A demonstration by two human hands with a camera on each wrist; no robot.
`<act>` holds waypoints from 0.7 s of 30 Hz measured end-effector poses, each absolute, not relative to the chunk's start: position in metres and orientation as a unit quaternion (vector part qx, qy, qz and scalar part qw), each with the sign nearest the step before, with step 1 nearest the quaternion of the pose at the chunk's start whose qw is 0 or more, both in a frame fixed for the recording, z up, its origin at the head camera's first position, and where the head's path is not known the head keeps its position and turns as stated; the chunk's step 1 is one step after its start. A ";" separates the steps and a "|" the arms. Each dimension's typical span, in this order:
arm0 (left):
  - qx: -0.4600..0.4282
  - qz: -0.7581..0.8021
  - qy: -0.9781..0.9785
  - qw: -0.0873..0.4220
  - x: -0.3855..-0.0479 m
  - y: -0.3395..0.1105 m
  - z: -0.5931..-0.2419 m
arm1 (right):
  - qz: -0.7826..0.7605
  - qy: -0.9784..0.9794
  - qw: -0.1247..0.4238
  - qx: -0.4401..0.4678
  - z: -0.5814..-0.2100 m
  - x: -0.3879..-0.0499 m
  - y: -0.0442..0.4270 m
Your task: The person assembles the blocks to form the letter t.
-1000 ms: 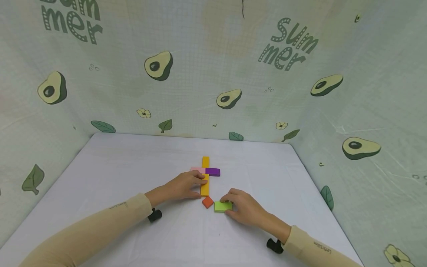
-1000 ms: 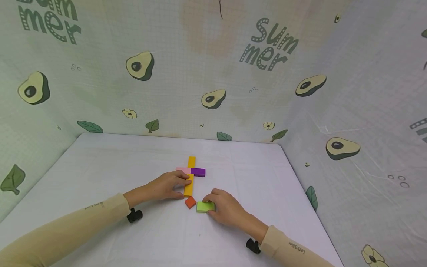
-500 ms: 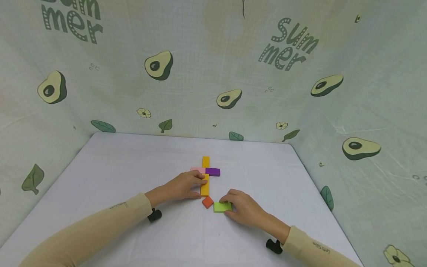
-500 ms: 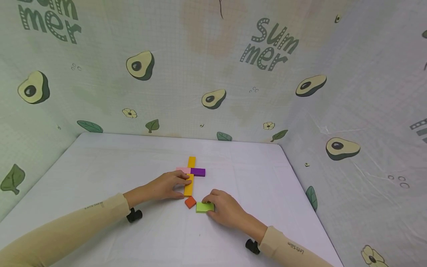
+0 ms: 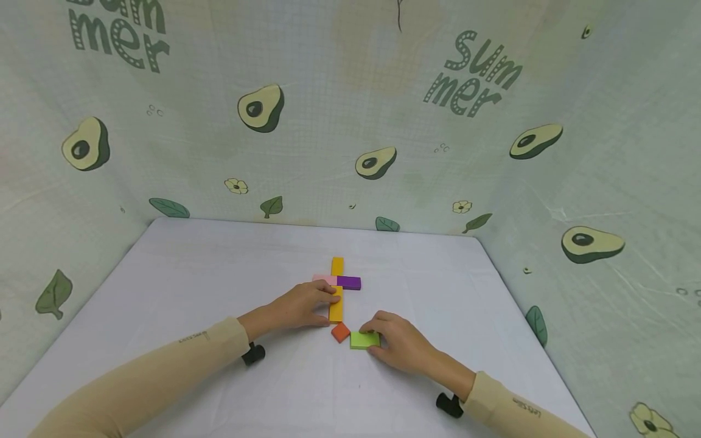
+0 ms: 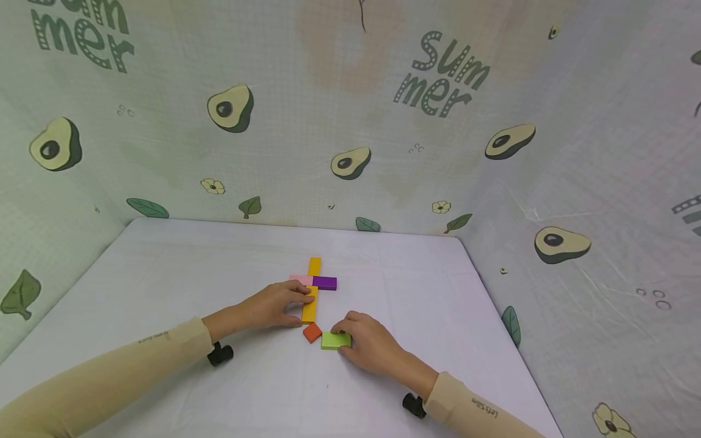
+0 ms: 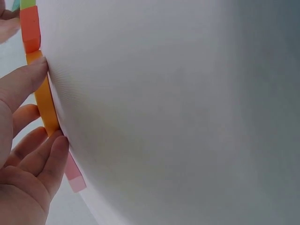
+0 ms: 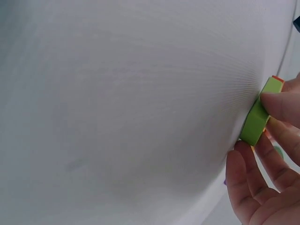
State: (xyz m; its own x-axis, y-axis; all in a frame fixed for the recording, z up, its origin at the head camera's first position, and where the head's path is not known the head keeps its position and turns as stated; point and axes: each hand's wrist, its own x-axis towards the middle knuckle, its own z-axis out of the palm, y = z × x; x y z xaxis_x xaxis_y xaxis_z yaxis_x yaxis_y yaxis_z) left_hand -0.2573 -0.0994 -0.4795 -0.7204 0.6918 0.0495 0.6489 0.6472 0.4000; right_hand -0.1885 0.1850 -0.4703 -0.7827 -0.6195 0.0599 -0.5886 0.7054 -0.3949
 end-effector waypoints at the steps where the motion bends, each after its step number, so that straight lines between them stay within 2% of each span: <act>1: 0.369 0.198 0.906 0.055 -0.257 -0.099 -0.479 | -0.200 0.923 0.039 -0.327 -0.470 -0.188 0.185; 21: 0.372 0.195 0.906 0.050 -0.257 -0.100 -0.479 | -0.194 0.925 0.044 -0.322 -0.471 -0.189 0.185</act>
